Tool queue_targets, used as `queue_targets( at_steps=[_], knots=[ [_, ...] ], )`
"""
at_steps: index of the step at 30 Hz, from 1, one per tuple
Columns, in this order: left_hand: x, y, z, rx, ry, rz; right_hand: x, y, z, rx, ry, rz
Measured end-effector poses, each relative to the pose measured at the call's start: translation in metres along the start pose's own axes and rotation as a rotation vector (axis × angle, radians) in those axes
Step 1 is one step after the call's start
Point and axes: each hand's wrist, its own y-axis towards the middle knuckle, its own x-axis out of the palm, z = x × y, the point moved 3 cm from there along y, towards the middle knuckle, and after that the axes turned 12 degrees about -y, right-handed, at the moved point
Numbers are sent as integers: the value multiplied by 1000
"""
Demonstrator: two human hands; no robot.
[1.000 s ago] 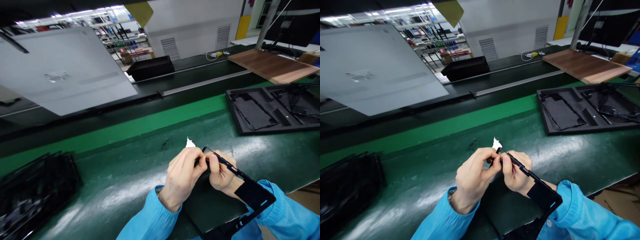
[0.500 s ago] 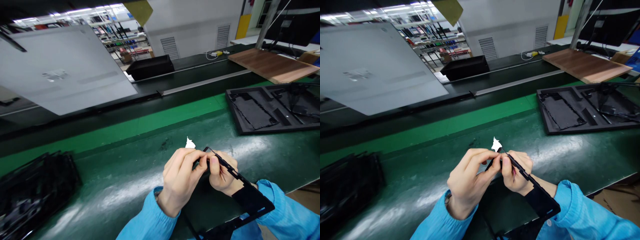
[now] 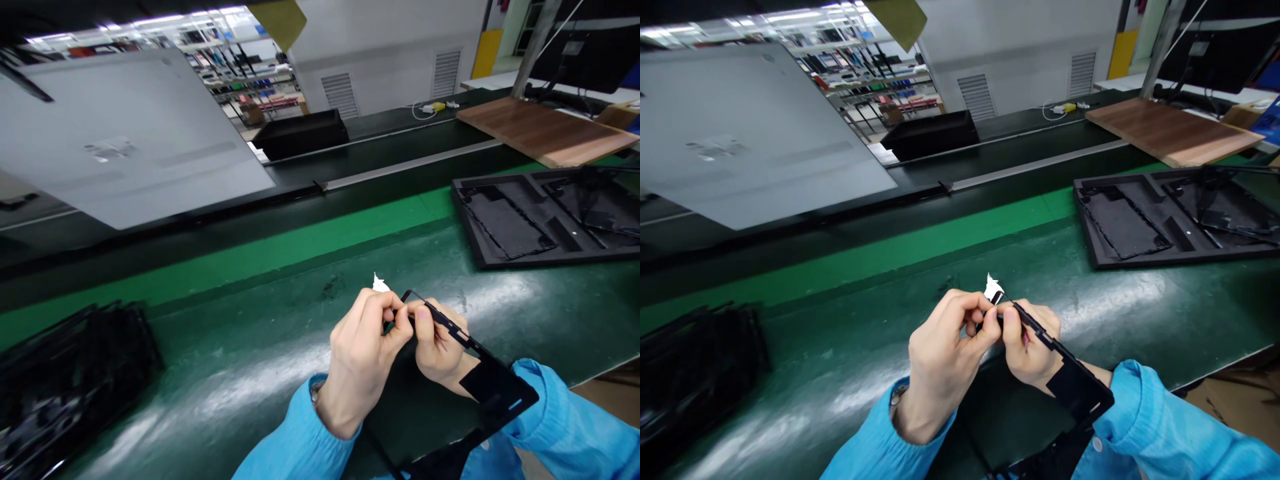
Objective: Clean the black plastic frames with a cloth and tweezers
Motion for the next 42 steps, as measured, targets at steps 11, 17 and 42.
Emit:
queue_targets(
  at_steps=[11, 17, 42],
  knots=[
    [-4, 4, 0, -38, -21, -35, 6, -3, 12, 321, 272, -81],
    [-7, 9, -5, -10, -65, 10, 21, 1, 24, 598, 589, -70],
    [7, 1, -27, -186, -100, -38, 19, -18, 26, 418, 327, -133]
  ],
)
